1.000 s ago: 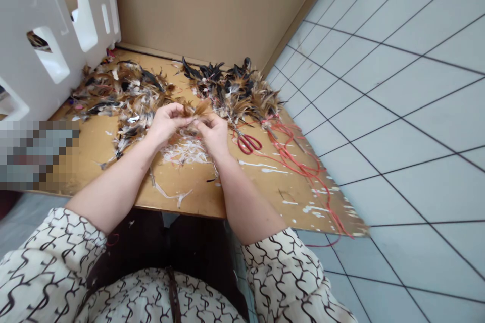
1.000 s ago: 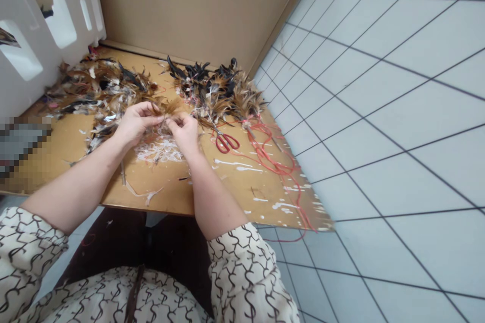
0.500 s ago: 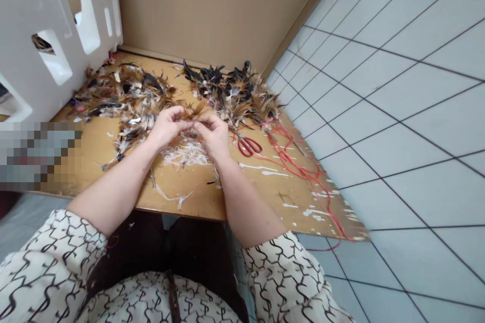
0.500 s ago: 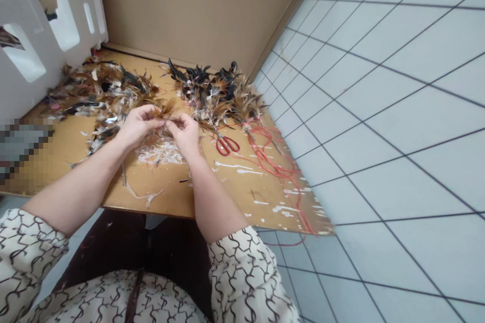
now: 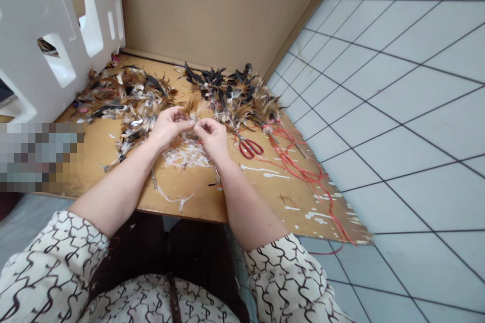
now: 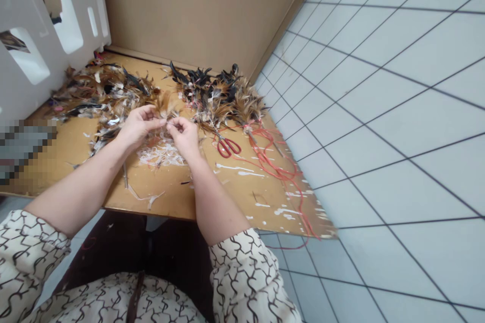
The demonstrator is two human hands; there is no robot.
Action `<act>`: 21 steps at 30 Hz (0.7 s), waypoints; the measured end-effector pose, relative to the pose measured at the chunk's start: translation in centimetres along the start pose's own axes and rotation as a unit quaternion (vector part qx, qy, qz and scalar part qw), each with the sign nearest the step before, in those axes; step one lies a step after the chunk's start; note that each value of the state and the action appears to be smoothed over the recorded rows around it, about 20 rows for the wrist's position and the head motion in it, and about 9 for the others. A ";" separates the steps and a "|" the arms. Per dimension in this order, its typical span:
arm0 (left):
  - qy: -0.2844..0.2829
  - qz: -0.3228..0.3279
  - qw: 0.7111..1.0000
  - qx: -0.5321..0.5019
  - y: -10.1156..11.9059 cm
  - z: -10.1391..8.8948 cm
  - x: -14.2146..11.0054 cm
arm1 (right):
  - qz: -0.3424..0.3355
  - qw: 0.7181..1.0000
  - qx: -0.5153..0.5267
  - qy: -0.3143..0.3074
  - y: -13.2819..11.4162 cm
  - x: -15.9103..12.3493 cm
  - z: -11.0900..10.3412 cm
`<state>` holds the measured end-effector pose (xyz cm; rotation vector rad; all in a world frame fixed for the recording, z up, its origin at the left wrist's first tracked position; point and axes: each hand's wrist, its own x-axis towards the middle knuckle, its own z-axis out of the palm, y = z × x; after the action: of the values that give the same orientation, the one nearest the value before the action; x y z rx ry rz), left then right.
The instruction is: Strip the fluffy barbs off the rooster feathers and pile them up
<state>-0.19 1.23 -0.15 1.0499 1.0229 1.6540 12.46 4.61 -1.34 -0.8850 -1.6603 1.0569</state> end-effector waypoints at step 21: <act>-0.001 0.004 0.995 0.104 -0.2 -0.1 0.0 | -0.003 1.000 -0.018 -0.017 -0.2 -0.2 0.4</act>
<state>-0.20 1.29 -0.37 1.1917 1.2098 1.5766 12.15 4.33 -1.31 -0.8893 -1.7151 1.0463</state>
